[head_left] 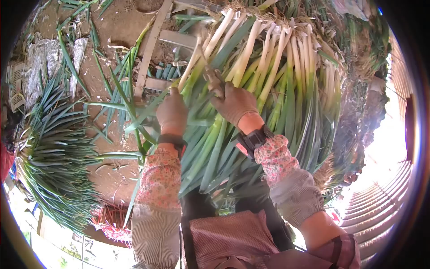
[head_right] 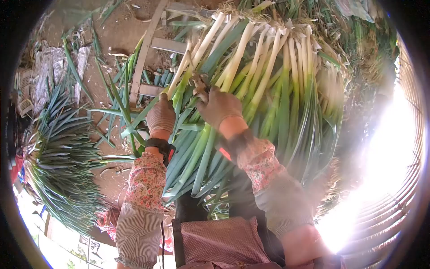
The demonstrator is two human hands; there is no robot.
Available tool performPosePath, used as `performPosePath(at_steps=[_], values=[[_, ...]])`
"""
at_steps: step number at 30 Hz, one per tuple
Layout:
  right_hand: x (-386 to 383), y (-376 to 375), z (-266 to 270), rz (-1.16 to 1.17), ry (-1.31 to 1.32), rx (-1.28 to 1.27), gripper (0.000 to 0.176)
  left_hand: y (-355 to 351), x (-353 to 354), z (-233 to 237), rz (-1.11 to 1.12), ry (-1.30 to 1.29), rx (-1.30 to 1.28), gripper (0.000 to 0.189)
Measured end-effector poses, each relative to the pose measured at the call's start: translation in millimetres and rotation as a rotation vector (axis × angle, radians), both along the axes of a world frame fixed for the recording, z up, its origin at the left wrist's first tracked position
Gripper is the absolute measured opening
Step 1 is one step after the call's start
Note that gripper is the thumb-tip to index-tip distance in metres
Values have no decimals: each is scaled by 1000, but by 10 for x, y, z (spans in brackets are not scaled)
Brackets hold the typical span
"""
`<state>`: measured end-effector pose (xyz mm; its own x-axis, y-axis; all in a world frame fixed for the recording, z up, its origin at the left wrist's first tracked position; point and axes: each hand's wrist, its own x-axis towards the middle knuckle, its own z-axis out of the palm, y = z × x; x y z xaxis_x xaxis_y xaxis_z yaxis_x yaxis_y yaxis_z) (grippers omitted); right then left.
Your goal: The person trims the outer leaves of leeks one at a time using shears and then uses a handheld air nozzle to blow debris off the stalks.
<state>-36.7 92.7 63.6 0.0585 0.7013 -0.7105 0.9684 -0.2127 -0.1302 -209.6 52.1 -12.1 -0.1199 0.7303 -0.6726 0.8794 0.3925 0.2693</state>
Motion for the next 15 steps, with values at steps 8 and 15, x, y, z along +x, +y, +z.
performPosePath(at_steps=[8,15], values=[[-31,-26,34,-40,-33,-12,52,-303,-281,-547,193,-327,60,33],[-136,-433,71,29,60,-28,53,-215,-531,-333,727,-878,-243,31]])
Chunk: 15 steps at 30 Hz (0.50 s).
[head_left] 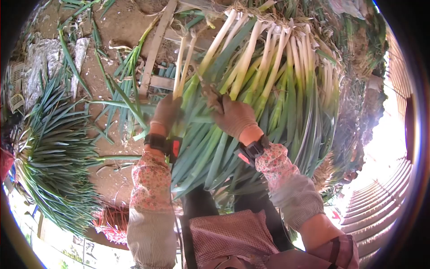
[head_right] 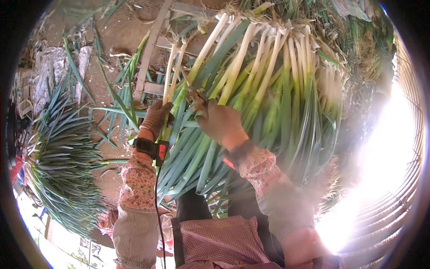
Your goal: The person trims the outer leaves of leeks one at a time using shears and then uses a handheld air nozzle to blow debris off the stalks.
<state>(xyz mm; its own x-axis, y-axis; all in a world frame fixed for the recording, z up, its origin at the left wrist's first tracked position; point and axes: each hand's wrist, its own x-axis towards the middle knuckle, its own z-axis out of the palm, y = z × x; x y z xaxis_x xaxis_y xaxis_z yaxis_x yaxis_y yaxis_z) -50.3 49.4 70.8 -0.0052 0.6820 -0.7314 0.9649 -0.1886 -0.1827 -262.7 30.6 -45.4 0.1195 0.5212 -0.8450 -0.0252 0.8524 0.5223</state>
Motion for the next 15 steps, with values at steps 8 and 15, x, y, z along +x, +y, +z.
performPosePath(at_steps=[8,15], values=[[-18,327,-205,11,-23,91,54,-143,-1,-2,-18,15,27,31],[441,580,-380,-7,-59,40,56,-658,75,210,-209,245,161,25]])
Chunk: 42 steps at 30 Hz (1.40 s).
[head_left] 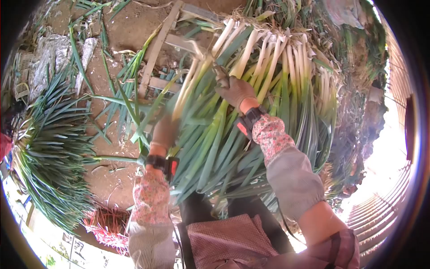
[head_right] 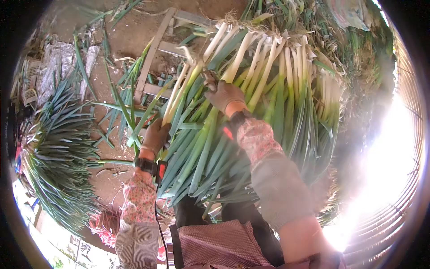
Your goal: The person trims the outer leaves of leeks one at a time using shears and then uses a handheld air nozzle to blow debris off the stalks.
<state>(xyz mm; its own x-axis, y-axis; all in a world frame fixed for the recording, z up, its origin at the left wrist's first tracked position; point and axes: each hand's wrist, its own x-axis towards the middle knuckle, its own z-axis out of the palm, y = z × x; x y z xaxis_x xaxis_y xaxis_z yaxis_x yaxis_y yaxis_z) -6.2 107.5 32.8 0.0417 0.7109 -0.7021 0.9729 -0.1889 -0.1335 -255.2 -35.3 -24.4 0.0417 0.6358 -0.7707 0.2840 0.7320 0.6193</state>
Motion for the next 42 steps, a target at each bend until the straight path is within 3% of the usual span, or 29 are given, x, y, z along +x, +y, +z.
performPosePath(at_steps=[2,6,13,16,19,25,30,33,37,39,41,42], values=[[69,8,55,1,-2,29,55,-174,-2,333,-8,49,-13,21],[72,-86,314,-4,28,-35,60,-683,-142,929,-13,192,235,18],[74,-711,890,92,179,-79,70,-1417,-490,2442,494,274,212,16],[113,-1057,1116,103,336,-69,66,-1739,-670,2899,786,305,369,17],[48,-1365,1431,157,445,-109,64,-2113,-851,3191,825,438,483,23],[107,-2000,1467,273,486,-60,61,-3010,-1122,3476,1185,508,563,18],[93,-2318,1363,388,346,-51,63,-4456,-1377,3608,1319,663,608,25],[6,-2488,1241,391,396,-73,63,-5331,-1309,3768,1509,825,482,25],[-246,-2709,1225,491,350,-72,66,-6421,-987,3963,1586,909,281,27],[-428,-2824,1308,480,243,-160,69,-7096,-755,4035,1475,980,98,22],[-548,-2940,1383,503,302,-137,70,-7668,-461,4109,1247,1169,-207,31],[-615,-2998,1416,515,314,-141,73,-8134,-267,3971,1205,1264,-172,42]])
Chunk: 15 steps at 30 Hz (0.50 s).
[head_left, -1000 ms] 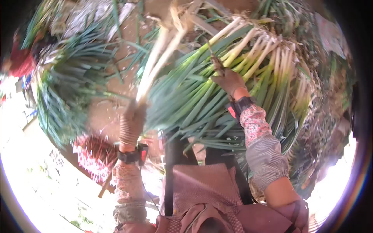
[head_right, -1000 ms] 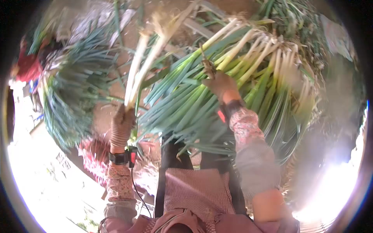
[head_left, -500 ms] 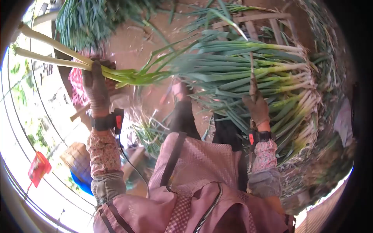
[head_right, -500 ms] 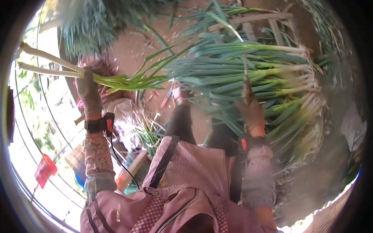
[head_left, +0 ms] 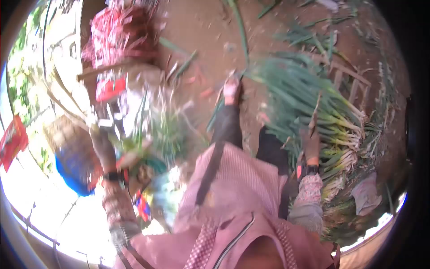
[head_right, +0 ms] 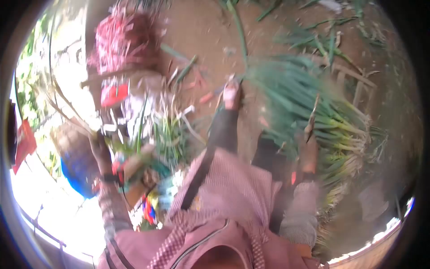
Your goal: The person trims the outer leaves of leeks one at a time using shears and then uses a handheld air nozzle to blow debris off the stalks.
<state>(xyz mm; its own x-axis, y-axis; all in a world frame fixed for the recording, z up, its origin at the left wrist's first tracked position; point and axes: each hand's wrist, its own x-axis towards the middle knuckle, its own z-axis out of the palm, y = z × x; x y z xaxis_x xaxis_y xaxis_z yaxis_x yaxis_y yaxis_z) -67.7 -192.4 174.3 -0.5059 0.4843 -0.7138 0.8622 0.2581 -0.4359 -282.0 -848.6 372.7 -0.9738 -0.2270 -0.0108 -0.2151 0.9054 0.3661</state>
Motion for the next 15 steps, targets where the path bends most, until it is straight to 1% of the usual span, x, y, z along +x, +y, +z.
performPosePath(at_steps=[1,2,3,4,5,7,9,11,13,14,15], values=[[-44,-60,27,-3,24,16,77,-191,172,24,75,-113,25,52],[20,-62,-8,15,3,36,79,-363,320,-34,53,-161,-61,56],[93,-56,-50,33,-17,55,81,-609,474,-46,75,-383,-301,58],[73,-104,75,-58,-43,6,80,-808,626,-139,208,-482,-241,53],[54,-152,206,-152,-68,-37,79,-1005,801,-235,193,-539,-254,52],[-27,-316,694,-233,-107,-50,77,-1181,942,-519,145,-646,-238,51],[59,-273,666,-179,-45,100,74,-1149,881,-851,99,-754,-174,49],[235,-385,815,-317,106,132,70,-1026,796,-1005,57,-856,-76,48],[335,-414,864,-451,215,153,64,-975,607,-1232,28,-911,111,47],[468,-413,788,-470,142,177,61,-956,481,-1352,18,-931,258,46],[653,-429,726,-483,57,189,59,-854,282,-1409,-44,-929,363,45]])
